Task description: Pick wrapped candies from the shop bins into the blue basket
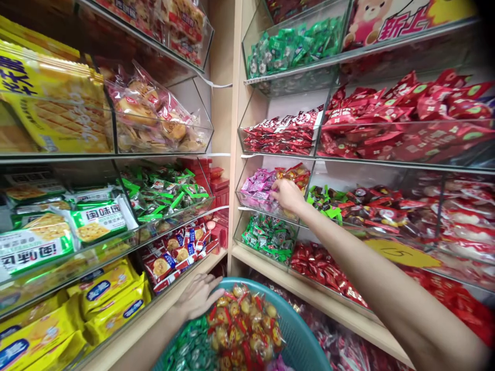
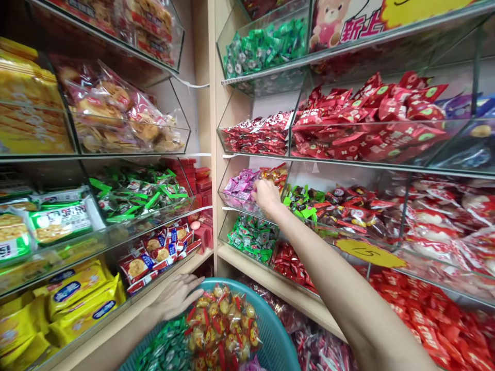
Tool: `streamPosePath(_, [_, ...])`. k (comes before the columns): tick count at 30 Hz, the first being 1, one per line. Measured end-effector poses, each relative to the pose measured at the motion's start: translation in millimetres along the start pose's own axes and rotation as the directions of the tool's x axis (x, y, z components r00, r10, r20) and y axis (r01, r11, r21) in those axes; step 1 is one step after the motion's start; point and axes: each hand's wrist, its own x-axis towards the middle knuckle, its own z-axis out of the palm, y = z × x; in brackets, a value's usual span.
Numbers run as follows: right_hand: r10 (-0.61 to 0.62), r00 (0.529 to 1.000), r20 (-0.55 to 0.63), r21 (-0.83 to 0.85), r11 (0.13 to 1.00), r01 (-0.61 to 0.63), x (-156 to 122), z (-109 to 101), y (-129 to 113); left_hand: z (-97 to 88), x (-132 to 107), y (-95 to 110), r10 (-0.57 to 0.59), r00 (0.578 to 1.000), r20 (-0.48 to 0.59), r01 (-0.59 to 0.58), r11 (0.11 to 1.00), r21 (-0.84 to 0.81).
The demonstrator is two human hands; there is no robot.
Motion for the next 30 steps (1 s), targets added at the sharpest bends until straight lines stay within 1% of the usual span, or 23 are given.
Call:
streamPosePath(4, [0.0,0.986,-0.164,0.033,0.999,0.006,-6.5,-6.8,-1.8,2.5,-1.4,0.1,0.018,1.0,0.005,-0.019,0.999,0.051])
streamPosePath(7, [-0.063,0.948,-0.313,0.085,0.992,0.094,-21.1,-21.0,-4.0,3.3,-1.0,-0.8,0.028,0.999,0.028,-0.03,0.997,0.074])
streamPosePath(9, [-0.125,0.9,-0.417,0.148,0.968,0.203,-42.7,-31.5,-6.9,4.3,-0.5,-1.8,0.033,0.999,0.034,-0.036,0.996,0.085])
streamPosePath(10, [-0.15,0.878,-0.455,0.193,0.946,0.262,-58.0,-34.9,-9.0,5.0,-0.3,-2.3,0.032,0.999,0.034,-0.035,0.995,0.09])
streamPosePath(11, [-0.172,0.862,-0.476,0.246,0.915,0.319,-76.3,-36.0,-11.5,5.9,-0.1,-2.7,0.028,0.999,0.031,-0.031,0.995,0.094])
streamPosePath(12, [-0.197,0.858,-0.474,0.309,0.875,0.372,-97.1,-34.0,-14.3,6.8,0.2,-2.9,0.025,0.999,0.03,-0.028,0.995,0.097])
streamPosePath(14, [-0.268,0.882,-0.387,0.458,0.775,0.436,-143.9,-19.9,-20.1,8.4,0.7,-2.6,0.021,0.999,0.031,-0.024,0.995,0.097])
streamPosePath(15, [-0.333,0.893,-0.302,0.534,0.717,0.448,-168.3,-8.4,-22.9,8.9,1.0,-2.1,0.023,0.999,0.032,-0.026,0.995,0.097])
streamPosePath(16, [-0.387,0.902,-0.192,0.611,0.672,0.419,-192.2,5.2,-25.4,9.1,1.2,-1.2,0.025,0.999,0.034,-0.028,0.995,0.096])
streamPosePath(17, [-0.432,0.901,-0.05,0.679,0.647,0.348,-214.5,19.8,-27.5,9.0,1.3,-0.2,0.027,0.999,0.037,-0.03,0.995,0.098])
streamPosePath(18, [-0.458,0.888,0.043,0.727,0.624,0.287,-234.6,34.3,-29.5,8.5,1.3,1.1,0.028,0.999,0.04,-0.032,0.994,0.102])
streamPosePath(20, [-0.503,0.834,0.226,0.762,0.625,0.17,-265.7,59.4,-33.1,6.9,0.8,3.7,0.026,0.998,0.052,-0.031,0.994,0.108])
streamPosePath(22, [-0.516,0.794,0.321,0.769,0.632,0.1,-284.3,76.1,-36.7,5.1,-0.3,5.8,0.018,0.998,0.065,-0.025,0.994,0.109])
streamPosePath(26, [-0.518,0.778,0.355,0.796,0.604,0.038,-299.4,93.8,-40.5,4.0,-3.3,5.5,0.003,0.999,0.053,-0.008,0.997,0.081])
streamPosePath(28, [-0.544,0.741,0.393,0.814,0.581,-0.006,-304.3,105.3,-38.9,4.7,-4.1,4.1,0.003,0.999,0.045,-0.006,0.998,0.061])
streamPosePath(30, [-0.593,0.683,0.427,0.829,0.557,-0.034,-308.8,120.7,-35.4,5.6,-4.4,3.3,-0.002,1.0,0.027,0.001,0.999,0.047])
